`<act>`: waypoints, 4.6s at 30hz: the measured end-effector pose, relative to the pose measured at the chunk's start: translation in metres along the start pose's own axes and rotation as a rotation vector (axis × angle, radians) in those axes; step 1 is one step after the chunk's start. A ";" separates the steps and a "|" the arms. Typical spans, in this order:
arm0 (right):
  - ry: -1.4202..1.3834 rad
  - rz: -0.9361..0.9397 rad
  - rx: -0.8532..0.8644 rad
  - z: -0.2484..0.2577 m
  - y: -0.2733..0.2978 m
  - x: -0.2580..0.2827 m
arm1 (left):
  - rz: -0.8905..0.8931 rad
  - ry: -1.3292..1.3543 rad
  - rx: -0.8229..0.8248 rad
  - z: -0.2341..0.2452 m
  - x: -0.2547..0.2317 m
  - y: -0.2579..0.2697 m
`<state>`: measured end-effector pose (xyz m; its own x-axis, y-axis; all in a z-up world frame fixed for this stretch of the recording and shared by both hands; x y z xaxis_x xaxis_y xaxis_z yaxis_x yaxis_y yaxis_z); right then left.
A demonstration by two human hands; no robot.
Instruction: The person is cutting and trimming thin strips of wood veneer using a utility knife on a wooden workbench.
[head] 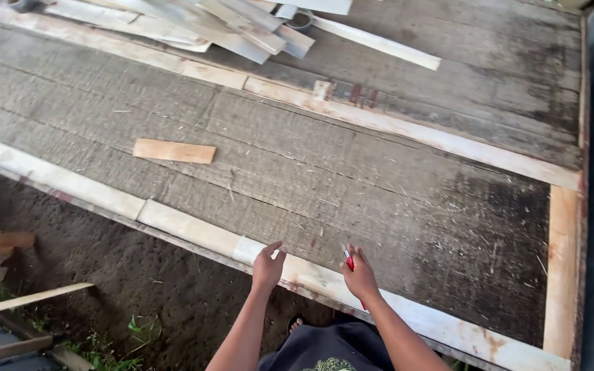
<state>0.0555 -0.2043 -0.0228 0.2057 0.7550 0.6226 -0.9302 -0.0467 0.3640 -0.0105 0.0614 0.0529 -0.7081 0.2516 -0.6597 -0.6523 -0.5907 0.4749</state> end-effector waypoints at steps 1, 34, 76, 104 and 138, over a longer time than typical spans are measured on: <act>0.009 0.010 0.005 -0.006 0.001 0.015 | 0.006 0.011 -0.007 0.012 0.002 -0.003; -0.166 -0.222 -0.097 -0.204 -0.183 0.324 | -0.056 0.128 -0.082 0.238 0.012 -0.392; -0.450 -0.448 -0.435 -0.283 -0.521 0.602 | -0.168 0.120 0.046 0.260 -0.194 -0.836; -0.830 -0.649 -0.302 -0.377 -0.372 0.571 | -0.075 -0.162 -0.231 0.373 0.009 -0.797; -1.062 -0.671 -0.684 -0.367 -0.302 0.508 | -0.020 0.487 0.109 0.412 -0.018 -0.688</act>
<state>0.3291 0.4333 -0.0710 0.4989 -0.3457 0.7947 -0.4657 0.6664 0.5822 0.3398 0.7793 -0.0227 -0.5037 -0.1407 -0.8524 -0.7071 -0.4997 0.5003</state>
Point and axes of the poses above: each hand's wrist, its own y-axis away from the middle knuckle, its own z-axis out of the back of the hand, x = y × z, the point moved 2 cm from there along -y, towards the middle knuckle, and after that the axes turned 12 degrees about -x, right-handed, at the moved point
